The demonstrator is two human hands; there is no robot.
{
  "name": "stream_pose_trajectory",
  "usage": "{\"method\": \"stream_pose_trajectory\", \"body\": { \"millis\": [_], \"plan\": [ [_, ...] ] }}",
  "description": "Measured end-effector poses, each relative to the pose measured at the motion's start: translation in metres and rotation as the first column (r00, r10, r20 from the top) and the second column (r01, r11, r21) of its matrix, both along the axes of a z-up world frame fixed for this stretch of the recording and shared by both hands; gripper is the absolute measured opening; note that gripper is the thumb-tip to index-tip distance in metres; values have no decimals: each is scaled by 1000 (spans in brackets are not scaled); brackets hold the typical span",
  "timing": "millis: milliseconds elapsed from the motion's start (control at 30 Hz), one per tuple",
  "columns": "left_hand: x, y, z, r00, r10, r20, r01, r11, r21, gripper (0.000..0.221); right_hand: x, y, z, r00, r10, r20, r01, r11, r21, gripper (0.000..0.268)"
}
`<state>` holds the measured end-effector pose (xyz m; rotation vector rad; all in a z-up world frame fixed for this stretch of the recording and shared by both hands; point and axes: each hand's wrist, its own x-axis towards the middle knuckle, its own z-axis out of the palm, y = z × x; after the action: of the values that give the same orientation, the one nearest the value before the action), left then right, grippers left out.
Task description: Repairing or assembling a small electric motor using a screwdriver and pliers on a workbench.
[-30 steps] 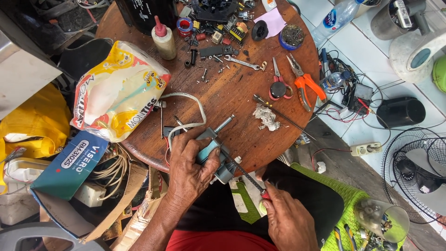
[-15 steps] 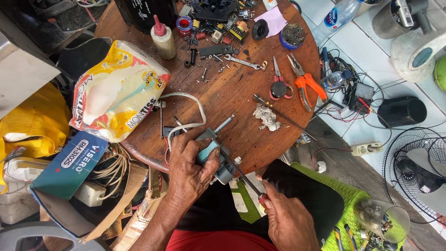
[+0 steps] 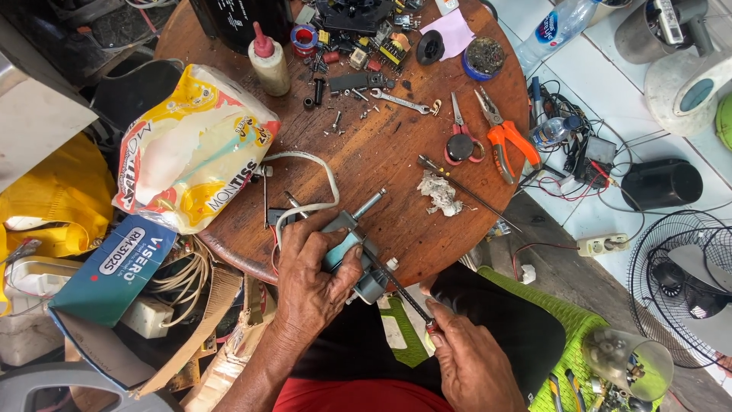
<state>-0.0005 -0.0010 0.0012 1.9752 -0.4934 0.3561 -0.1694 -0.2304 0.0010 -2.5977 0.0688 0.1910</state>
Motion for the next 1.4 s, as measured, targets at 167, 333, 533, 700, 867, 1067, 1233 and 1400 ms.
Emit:
{"method": "stream_pose_trajectory", "body": {
  "millis": [167, 333, 533, 700, 867, 1067, 1233, 1400],
  "plan": [
    [0, 0, 2, 1000, 8, -9, -8, 1000, 0, 20, 11, 9, 20, 994, -64, 86, 65, 998, -14, 48],
    [0, 1, 1, 1000, -2, -14, 2, 1000, -5, 21, 16, 2, 19, 988, -3, 153, -29, 978, 209, 42],
    [-2, 4, 2, 1000, -19, 16, 19, 1000, 4, 20, 21, -12, 20, 931, -27, -364, 250, 774, 582, 44],
    [-3, 6, 6, 969, -147, 197, 42, 888, 458, 45, 31, -5, 37, 864, -190, -465, 359, 882, 306, 25],
    [-7, 3, 8, 940, -237, 245, 70, 836, 544, 35, 31, -3, 38, 866, -197, -459, 355, 890, 288, 22],
    [-6, 1, 5, 938, -224, 265, 54, 848, 527, 28, 13, -29, 35, 900, -36, -434, 118, 980, 162, 57],
    [-5, 3, 4, 942, -212, 260, 52, 857, 513, 27, -40, -23, 0, 996, 64, 59, -43, 952, -304, 83],
    [-6, -2, 11, 992, -70, 105, 32, 946, 322, 77, -45, -9, -13, 930, 40, 366, 133, 891, -434, 56]
  ]
}}
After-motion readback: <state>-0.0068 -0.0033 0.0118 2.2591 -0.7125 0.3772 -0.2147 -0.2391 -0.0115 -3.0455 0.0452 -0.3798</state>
